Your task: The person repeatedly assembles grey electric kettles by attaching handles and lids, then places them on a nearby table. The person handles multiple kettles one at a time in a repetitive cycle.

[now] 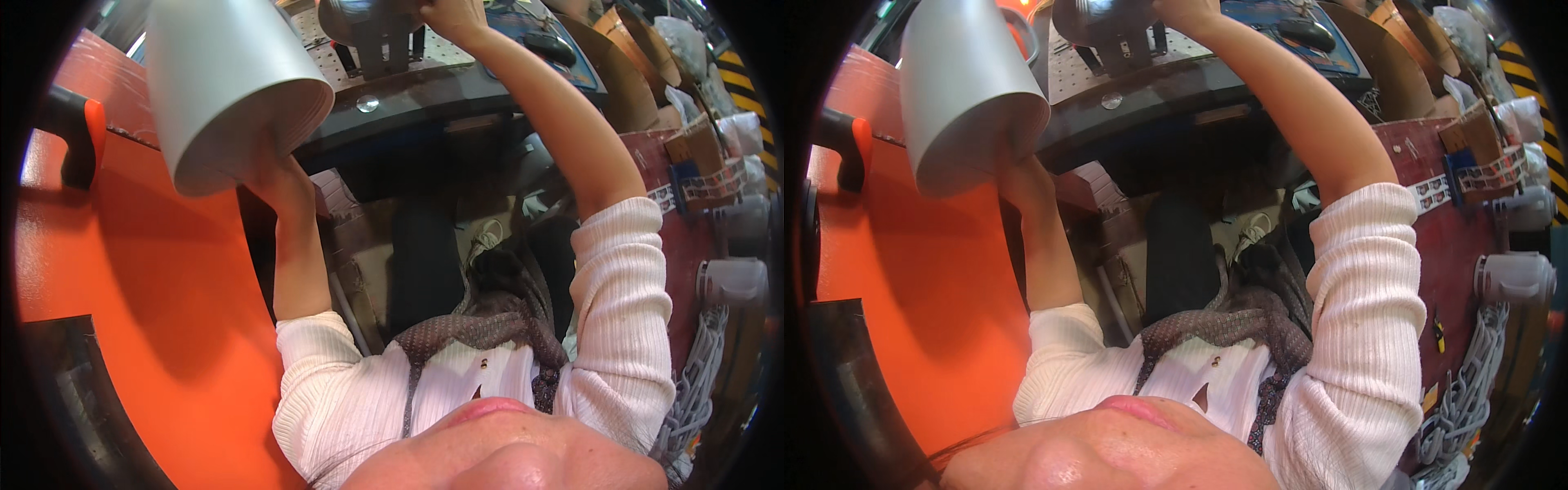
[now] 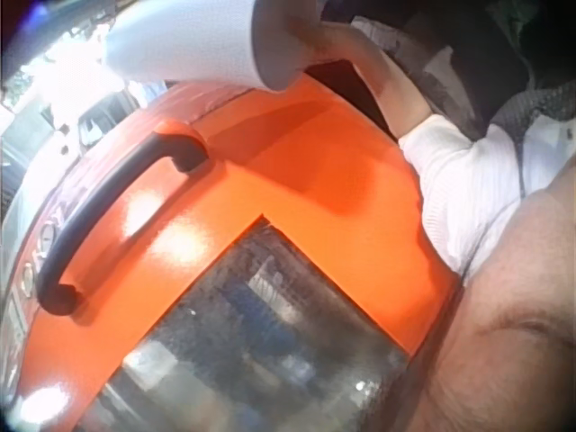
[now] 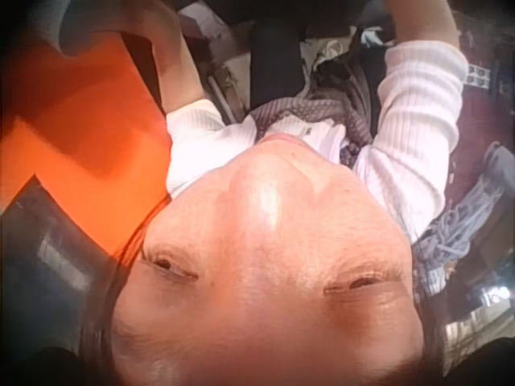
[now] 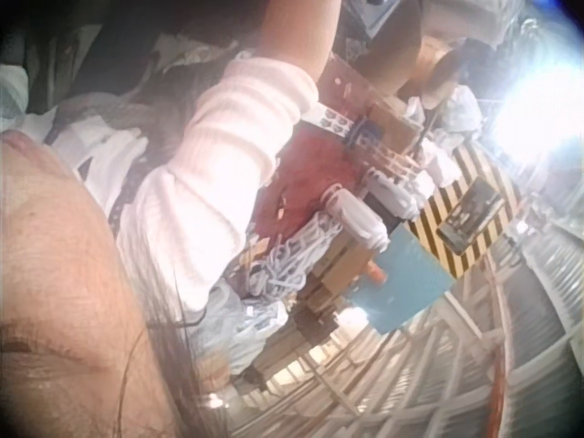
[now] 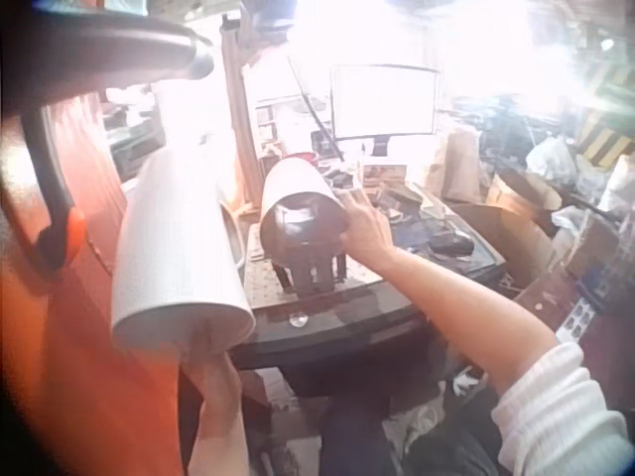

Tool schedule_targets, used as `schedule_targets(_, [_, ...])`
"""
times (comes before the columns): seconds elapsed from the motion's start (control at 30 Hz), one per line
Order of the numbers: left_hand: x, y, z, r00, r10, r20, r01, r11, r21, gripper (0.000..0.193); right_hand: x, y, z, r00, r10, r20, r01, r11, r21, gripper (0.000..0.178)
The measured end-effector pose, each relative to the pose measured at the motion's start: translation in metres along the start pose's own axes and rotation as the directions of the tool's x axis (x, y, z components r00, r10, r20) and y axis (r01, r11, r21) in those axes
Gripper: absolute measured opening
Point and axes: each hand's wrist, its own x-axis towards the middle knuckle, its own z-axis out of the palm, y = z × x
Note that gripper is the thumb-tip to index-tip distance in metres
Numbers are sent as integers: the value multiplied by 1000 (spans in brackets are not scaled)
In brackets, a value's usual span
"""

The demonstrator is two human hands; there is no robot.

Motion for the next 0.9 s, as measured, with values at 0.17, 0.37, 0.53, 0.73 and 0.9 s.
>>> schedule_targets(0.17, [-19, 25, -9, 958, 233, 168, -265, 942, 205, 51, 27, -34, -52, 868, -496, 2, 467, 816, -341, 44])
schedule_targets(0.37, [-49, 55, 11, 873, 311, 376, -318, 947, -45, 32, -37, -88, -215, 617, -441, 652, 30, 841, 540, 49])
schedule_targets(0.53, [-141, 82, 33, 901, 202, 383, -254, 963, 91, 56, -189, -68, -260, 988, -148, 49, 124, 934, 334, 50])
schedule_targets(0.73, [-155, 63, 65, 655, -541, 528, 646, 763, -20, 77, -379, -44, -326, 975, -215, 55, 221, 949, -226, 44])
schedule_targets(0.9, [-166, -2, 116, 375, -509, 775, 568, 787, 242, 52, -487, -138, -422, 686, 649, 329, -543, 757, -363, 37])
